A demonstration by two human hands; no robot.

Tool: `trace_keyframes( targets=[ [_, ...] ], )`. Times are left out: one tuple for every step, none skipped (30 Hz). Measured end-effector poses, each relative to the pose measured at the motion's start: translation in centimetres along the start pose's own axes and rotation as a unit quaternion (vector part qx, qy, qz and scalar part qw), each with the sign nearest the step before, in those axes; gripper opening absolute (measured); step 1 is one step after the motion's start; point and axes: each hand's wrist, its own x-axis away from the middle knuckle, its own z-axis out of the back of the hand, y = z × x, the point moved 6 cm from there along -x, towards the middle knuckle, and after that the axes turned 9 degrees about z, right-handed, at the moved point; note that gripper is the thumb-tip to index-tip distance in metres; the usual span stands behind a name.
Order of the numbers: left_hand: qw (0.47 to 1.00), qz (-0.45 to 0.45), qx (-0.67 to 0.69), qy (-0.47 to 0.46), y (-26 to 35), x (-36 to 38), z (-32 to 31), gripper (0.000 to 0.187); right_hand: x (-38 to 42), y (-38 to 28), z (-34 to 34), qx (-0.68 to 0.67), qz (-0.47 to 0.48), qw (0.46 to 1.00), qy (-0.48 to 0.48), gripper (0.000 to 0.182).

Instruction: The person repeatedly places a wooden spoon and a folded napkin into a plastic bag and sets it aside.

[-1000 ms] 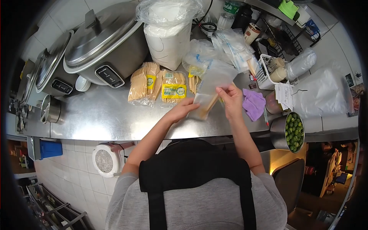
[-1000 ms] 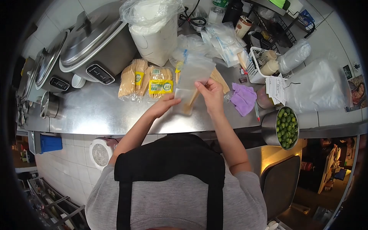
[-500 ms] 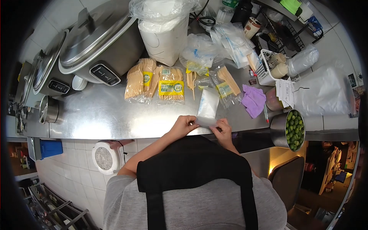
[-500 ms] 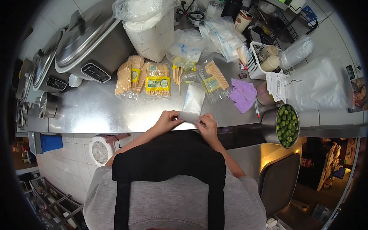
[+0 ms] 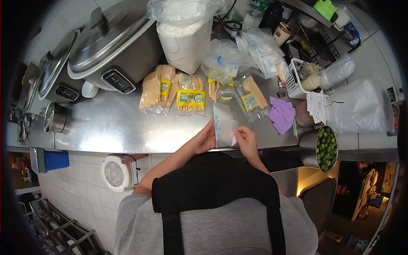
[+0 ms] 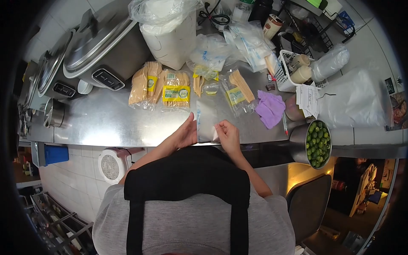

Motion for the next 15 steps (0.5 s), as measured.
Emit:
trace_keyframes(
  targets=[
    [0.999, -0.024, 0.03, -0.008, 0.5, -0.2, -0.4, 0.075, -0.2, -0.5, -0.1, 0.046, 0.019, 0.999, -0.014, 0.015],
    [0.997, -0.048, 0.06, -0.016, 1.0, -0.2, -0.8, 0.074, -0.3, -1.0, -0.3, 0.047, 0.021, 0.999, -0.015, 0.015],
    [0.997, -0.05, 0.06, -0.016, 1.2, -0.1, -1.1, 0.074, -0.5, -2.0, -0.4, 0.053, 0.023, 0.998, -0.001, 0.014],
    [0.998, -0.067, 0.019, -0.003, 1.6, 0.1, -1.3, 0.07, -0.6, -2.9, -0.4, 0.059, 0.025, 0.998, 0.012, 0.013],
    [0.996, -0.083, -0.021, 0.011, 2.0, 0.4, -1.7, 0.067, -0.8, -3.3, -0.4, 0.058, 0.025, 0.998, 0.01, 0.013],
    [0.996, -0.084, -0.021, 0.013, 2.2, 0.7, -2.2, 0.067, -0.9, -4.0, -0.4, 0.085, 0.052, 0.995, 0.01, 0.013],
    [0.992, -0.097, -0.065, 0.049, 2.6, 1.1, -2.7, 0.057, -1.0, -4.8, -0.4, 0.112, 0.079, 0.991, 0.01, 0.013],
    [0.984, -0.11, -0.11, 0.085, 2.9, 1.4, -2.8, 0.047, -1.0, -5.6, -0.5, 0.11, 0.078, 0.991, 0.01, 0.013],
    [0.984, -0.11, -0.111, 0.086, 2.8, 1.3, -2.9, 0.047, -1.1, -6.4, -0.6, 0.137, 0.069, 0.988, -0.005, 0.013],
    [0.976, -0.11, -0.151, 0.111, 2.8, 1.4, -2.8, 0.043, -1.1, -6.6, -0.8, 0.164, 0.059, 0.984, -0.021, 0.014],
    [0.966, -0.109, -0.191, 0.136, 2.9, 1.4, -2.7, 0.04, -1.1, -6.6, -0.9, 0.163, 0.059, 0.985, -0.022, 0.014],
    [0.966, -0.11, -0.191, 0.137, 2.8, 1.5, -2.6, 0.04, -1.2, -6.9, -0.9, 0.194, 0.093, 0.976, -0.011, 0.013],
    [0.971, -0.102, -0.155, 0.152, 2.6, 1.6, -2.2, 0.038, -1.2, -7.3, -0.9, 0.225, 0.127, 0.966, 0.001, 0.012],
    [0.974, -0.095, -0.119, 0.167, 2.5, 1.7, -1.9, 0.037, -1.6, -7.1, -1.1, 0.224, 0.128, 0.966, 0.0, 0.012],
    [0.974, -0.095, -0.119, 0.168, 2.7, 1.9, -2.0, 0.037, -2.0, -8.0, -1.1, 0.234, 0.215, 0.948, 0.031, 0.014]
  ],
)
